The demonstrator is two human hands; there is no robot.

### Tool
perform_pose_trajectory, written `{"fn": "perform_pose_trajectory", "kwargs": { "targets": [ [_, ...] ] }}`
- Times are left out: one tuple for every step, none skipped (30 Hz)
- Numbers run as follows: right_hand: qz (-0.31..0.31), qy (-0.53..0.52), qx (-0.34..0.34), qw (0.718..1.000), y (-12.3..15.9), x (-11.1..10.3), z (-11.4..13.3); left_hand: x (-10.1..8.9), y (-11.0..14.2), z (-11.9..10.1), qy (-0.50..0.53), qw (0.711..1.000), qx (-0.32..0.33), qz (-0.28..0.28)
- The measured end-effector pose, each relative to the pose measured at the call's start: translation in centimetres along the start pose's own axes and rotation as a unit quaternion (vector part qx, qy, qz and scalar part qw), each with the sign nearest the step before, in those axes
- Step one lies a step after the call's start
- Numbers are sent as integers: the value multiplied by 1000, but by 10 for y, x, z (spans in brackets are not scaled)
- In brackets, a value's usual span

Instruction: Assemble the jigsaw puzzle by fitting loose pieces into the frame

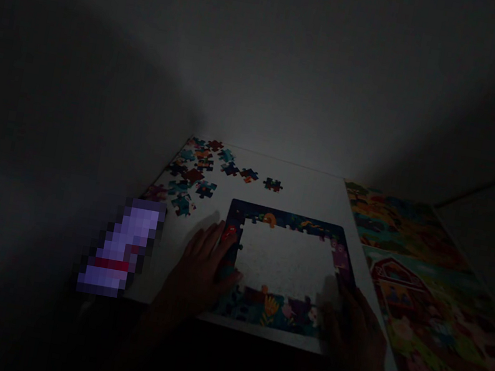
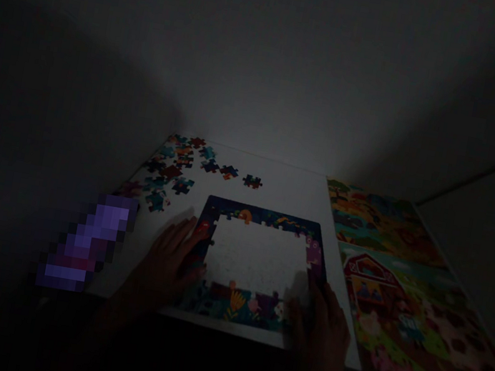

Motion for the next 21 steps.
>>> {"fn": "perform_pose_trajectory", "kwargs": {
  "targets": [
    [0, 4, -3, 1000, 0, 1, -1, 3, 0, 1, -11, 1000, 5, 2],
    [1, 9, -8, 1000, 0, 2, -2, 5, 0, 2, -22, 1000, 9, 2],
    [2, 14, -14, 1000, 0, 4, -3, 8, 0, 3, -32, 999, 15, 1],
    [1, 18, -19, 1000, 0, 5, -4, 9, -1, 4, -42, 999, 23, -1],
    [1, 22, -23, 999, 0, 6, -5, 11, -1, 4, -52, 998, 34, -4],
    [0, 26, -27, 999, -1, 6, -6, 11, 0, 5, -62, 997, 47, -9],
    [2, 30, -29, 999, -1, 7, -7, 12, 0, 4, -72, 996, 58, -13],
    [7, 35, -33, 999, 0, 8, -8, 12, 1, 4, -80, 994, 67, -16],
    [8, 41, -38, 998, 0, 9, -9, 11, 1, 4, -87, 993, 74, -18],
    [9, 48, -46, 998, 1, 9, -10, 11, 2, 4, -91, 993, 76, -16],
    [11, 55, -56, 997, 2, 9, -12, 11, 2, 3, -93, 993, 76, -8],
    [12, 62, -70, 996, 2, 9, -14, 11, 3, 3, -93, 993, 74, 4],
    [15, 68, -88, 994, 3, 10, -17, 10, 3, 3, -93, 993, 70, 20],
    [20, 74, -113, 991, 4, 10, -19, 10, 2, 3, -91, 993, 65, 38],
    [31, 78, -143, 986, 4, 11, -21, 10, 2, 2, -89, 993, 59, 54],
    [45, 80, -173, 981, 5, 13, -23, 9, 2, 2, -85, 993, 54, 68],
    [53, 82, -191, 977, 5, 15, -25, 9, 1, 2, -80, 992, 50, 78],
    [55, 86, -196, 975, 5, 15, -27, 8, 1, 1, -75, 992, 47, 87],
    [51, 89, -191, 976, 3, 16, -30, 7, 1, 0, -68, 992, 45, 93],
    [47, 91, -181, 978, 1, 16, -32, 7, 0, 0, -61, 992, 42, 98],
    [41, 89, -168, 981, -3, 16, -34, 6, 0, -1, -54, 993, 37, 101]
  ]
}}
Point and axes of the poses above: each hand's wrist, its own y-axis away from the middle knuckle, its own x-axis out of the palm, z = x × y, the point moved 5 cm from there along -y, towards the middle knuckle, and after that the axes turned 1 degree about -y, right-handed, at the moved point
